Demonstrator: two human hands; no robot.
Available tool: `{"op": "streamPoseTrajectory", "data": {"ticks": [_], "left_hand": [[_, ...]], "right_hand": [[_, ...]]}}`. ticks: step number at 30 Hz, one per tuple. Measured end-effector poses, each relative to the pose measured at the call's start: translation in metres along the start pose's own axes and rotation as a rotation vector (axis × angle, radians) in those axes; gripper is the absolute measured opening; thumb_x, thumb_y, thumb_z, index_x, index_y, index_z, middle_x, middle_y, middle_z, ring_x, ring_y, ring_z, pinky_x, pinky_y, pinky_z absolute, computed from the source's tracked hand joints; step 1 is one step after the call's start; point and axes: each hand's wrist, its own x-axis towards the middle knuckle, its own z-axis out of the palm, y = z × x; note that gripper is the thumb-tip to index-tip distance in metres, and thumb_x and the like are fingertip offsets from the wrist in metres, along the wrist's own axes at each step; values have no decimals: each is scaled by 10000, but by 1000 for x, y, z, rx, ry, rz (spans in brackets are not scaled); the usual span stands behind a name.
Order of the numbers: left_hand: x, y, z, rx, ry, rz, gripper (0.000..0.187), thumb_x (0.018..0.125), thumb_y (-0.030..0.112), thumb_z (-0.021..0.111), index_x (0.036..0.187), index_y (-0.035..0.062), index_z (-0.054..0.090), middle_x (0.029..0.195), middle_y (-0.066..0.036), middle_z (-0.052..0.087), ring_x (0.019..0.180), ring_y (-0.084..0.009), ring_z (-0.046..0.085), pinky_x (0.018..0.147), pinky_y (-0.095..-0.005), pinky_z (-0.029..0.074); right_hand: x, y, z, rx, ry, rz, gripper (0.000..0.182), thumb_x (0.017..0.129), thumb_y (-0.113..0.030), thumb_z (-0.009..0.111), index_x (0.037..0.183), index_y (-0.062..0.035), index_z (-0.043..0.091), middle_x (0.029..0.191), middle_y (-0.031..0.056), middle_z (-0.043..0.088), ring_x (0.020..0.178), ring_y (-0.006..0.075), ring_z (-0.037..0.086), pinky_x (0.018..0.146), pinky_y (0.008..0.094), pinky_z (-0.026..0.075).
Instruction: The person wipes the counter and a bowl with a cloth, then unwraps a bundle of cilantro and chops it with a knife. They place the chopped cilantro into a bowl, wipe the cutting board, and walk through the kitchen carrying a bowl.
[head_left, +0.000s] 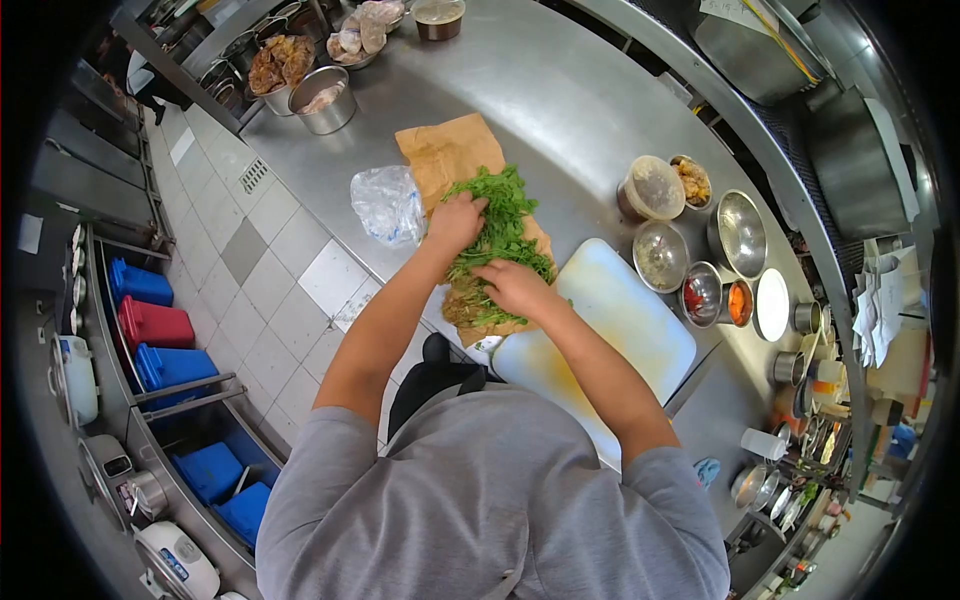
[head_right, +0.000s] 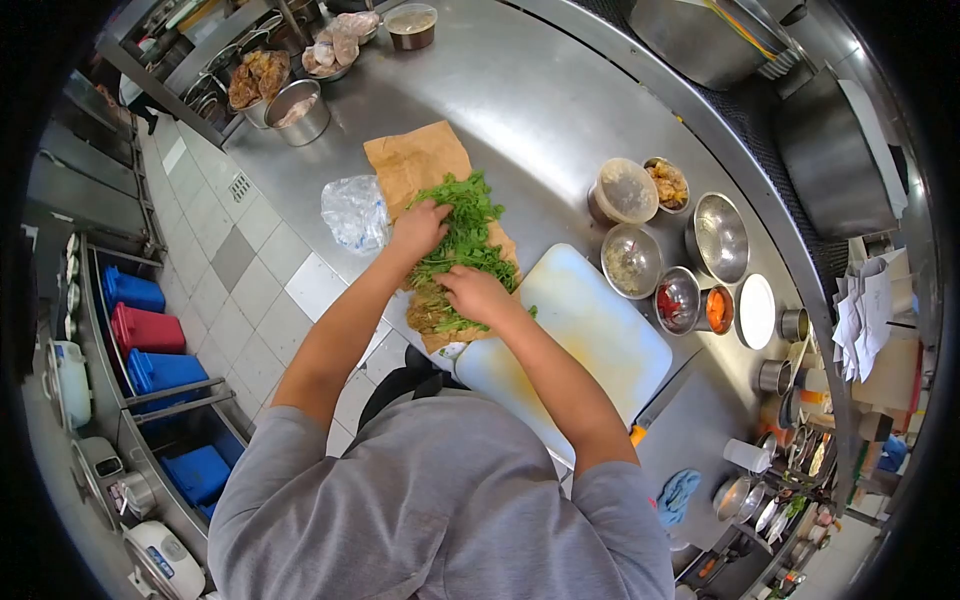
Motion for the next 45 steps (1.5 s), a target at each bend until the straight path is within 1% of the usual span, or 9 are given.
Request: {"op": "streamPoseTrajectory", "data": {"ticks": [6,9,18,21,27,30,36,42,45], "left_hand": [[-28,9,-19,-216,66,103,330,840,250,712,1133,112,647,993,-114,627,935,-319,639,758,-431,525],[-57,23,-48,-270,-396,137,281,836,259,713,1054,98,643,986,-120,629,903,-329,641,757,-439,522],[-77,24,-36,-148,-20,104,209,810,234,711,967,100,670,946,-113,628,908,-325,648,755,-450,524],[-93,45,-46,-309,-281,257,171,816,192,680,957,96,664,950,-120,631,920,-335,653,757,-455,529],[-97,42,-13,-138,-264,25,161,833,208,688,945,95,661,986,-119,633,911,-331,660,763,-446,536],[-100,44,-19,-219,-64,-20,185,821,203,704,962,93,655,996,-110,619,916,-328,651,768,-441,538],[-110,46,-15,-150,-227,237,345,769,221,768,1082,119,665,1038,-99,573,1006,-316,607,830,-419,524],[-115,42,-20,-161,-250,368,548,659,236,844,1171,145,670,1145,-116,554,1109,-311,557,905,-424,495],[-120,40,-22,-150,-221,383,570,663,225,838,1199,140,665,1193,-124,546,1119,-318,545,923,-437,485]], "right_hand": [[-31,31,-42,-100,194,108,232,803,-61,617,1001,-110,727,924,107,646,919,339,621,812,435,519],[-39,43,-43,-132,133,51,211,795,-64,623,968,-117,732,891,96,644,938,332,612,831,433,506],[-39,16,-53,-159,134,167,189,784,-106,670,960,-129,736,918,80,633,977,306,605,874,430,474],[-50,21,-54,-114,-304,167,245,777,-130,698,1021,-130,726,1004,75,618,1028,298,589,889,437,465],[-82,-15,-48,-207,62,181,370,759,-169,747,1125,-134,702,1125,67,577,1128,281,525,918,434,449],[-99,-29,-38,-222,-51,163,362,756,-176,746,1111,-124,701,1099,69,578,1136,272,514,938,436,435],[-107,-20,-22,-281,-180,182,301,764,-164,731,1059,-118,693,1114,63,564,1136,267,501,934,447,427],[-105,-32,-23,-236,172,96,139,774,-162,667,899,-105,692,1030,58,577,1071,247,523,906,419,413],[-100,-24,-18,-306,-59,190,117,786,-154,640,877,-103,694,1026,55,586,1062,243,530,905,400,403]]}}
